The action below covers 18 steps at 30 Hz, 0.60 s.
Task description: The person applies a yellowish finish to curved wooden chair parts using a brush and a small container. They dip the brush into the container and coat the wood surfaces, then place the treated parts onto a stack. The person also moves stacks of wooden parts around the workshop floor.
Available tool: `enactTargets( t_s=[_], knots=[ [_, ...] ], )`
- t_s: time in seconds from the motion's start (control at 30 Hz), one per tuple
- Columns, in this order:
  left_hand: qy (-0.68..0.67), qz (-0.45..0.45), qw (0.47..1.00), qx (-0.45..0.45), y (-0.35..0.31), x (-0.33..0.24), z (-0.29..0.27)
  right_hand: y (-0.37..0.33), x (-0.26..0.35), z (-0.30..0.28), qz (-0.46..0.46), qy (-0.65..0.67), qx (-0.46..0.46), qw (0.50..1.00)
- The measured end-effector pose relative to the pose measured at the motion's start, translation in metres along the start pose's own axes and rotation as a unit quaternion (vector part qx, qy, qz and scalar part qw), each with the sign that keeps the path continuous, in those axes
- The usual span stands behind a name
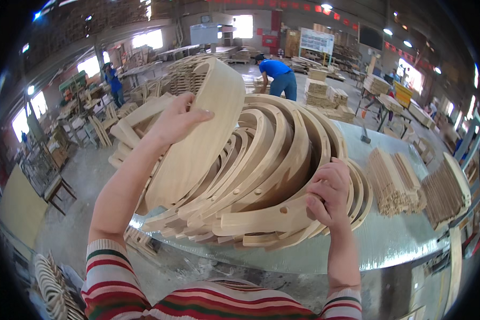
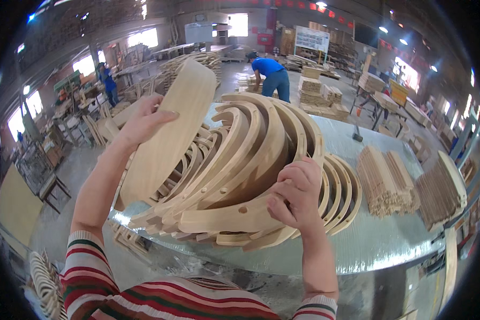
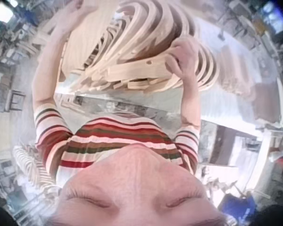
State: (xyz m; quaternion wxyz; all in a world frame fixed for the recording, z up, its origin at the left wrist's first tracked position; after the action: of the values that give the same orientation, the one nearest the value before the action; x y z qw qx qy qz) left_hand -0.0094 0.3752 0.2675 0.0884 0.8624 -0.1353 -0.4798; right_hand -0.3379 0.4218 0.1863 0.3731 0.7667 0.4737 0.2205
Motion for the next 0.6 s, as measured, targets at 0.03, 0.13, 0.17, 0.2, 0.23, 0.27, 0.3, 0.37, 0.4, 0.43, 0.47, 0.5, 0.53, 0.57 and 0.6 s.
enactTargets(
  t_s=[0.03,0.13,0.17,0.2,0.23,0.27,0.3,0.37,0.4,0.43,0.47,0.5,0.53,0.57,0.6],
  knots=[
    [0.007,-0.003,1.000,0.001,0.004,0.014,0.006,-0.002,0.003,-0.002,0.002,-0.011,-0.020,1.000],
    [0.033,-0.025,0.999,0.002,0.023,0.068,0.027,-0.002,0.004,0.003,0.046,-0.018,-0.105,0.993],
    [0.083,-0.036,0.996,-0.009,0.029,0.086,0.038,-0.003,0.003,0.007,0.053,-0.016,-0.112,0.992],
    [0.105,-0.031,0.994,-0.002,0.032,0.112,0.044,0.000,0.005,0.013,0.060,0.015,-0.130,0.990],
    [0.116,-0.010,0.993,0.016,0.041,0.111,0.059,-0.002,0.000,0.013,0.071,0.024,-0.143,0.987],
    [0.111,-0.017,0.992,0.062,0.045,0.113,0.068,-0.005,-0.004,0.012,0.083,0.034,-0.157,0.984],
    [0.106,-0.024,0.988,0.108,0.045,0.118,0.078,-0.010,-0.005,0.013,0.096,0.036,-0.149,0.983],
    [0.053,0.010,0.986,0.158,0.052,0.116,0.084,-0.016,-0.006,0.014,0.112,0.034,-0.154,0.981],
    [-0.001,0.035,0.986,0.164,0.049,0.128,0.081,-0.016,-0.003,0.017,0.116,0.056,-0.160,0.979],
    [-0.028,0.027,0.986,0.161,0.050,0.126,0.087,-0.019,-0.002,0.017,0.128,0.063,-0.160,0.977],
    [-0.055,0.029,0.985,0.162,0.053,0.113,0.091,-0.016,-0.005,0.010,0.137,0.060,-0.166,0.975],
    [-0.074,0.017,0.985,0.157,0.054,0.105,0.086,-0.013,-0.007,0.006,0.134,0.054,-0.179,0.973],
    [-0.039,0.016,0.987,0.155,0.054,0.108,0.083,-0.014,-0.006,0.009,0.140,0.065,-0.182,0.971],
    [-0.006,0.016,0.988,0.153,0.059,0.109,0.083,-0.014,-0.004,0.012,0.147,0.075,-0.184,0.969],
    [0.026,0.008,0.988,0.153,0.060,0.111,0.086,-0.014,-0.003,0.013,0.162,0.064,-0.186,0.967]
  ],
)
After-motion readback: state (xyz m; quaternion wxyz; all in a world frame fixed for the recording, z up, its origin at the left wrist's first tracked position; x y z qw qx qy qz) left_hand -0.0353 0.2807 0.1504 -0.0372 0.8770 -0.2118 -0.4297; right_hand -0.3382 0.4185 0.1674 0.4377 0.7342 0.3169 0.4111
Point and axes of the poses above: each hand's wrist, its own y-axis towards the middle knuckle, its own z-axis out of the palm, x = y × z, the point moved 3 cm from there along y, towards the middle knuckle, and after that the axes turned 10 degrees about x, right-handed, at the moved point
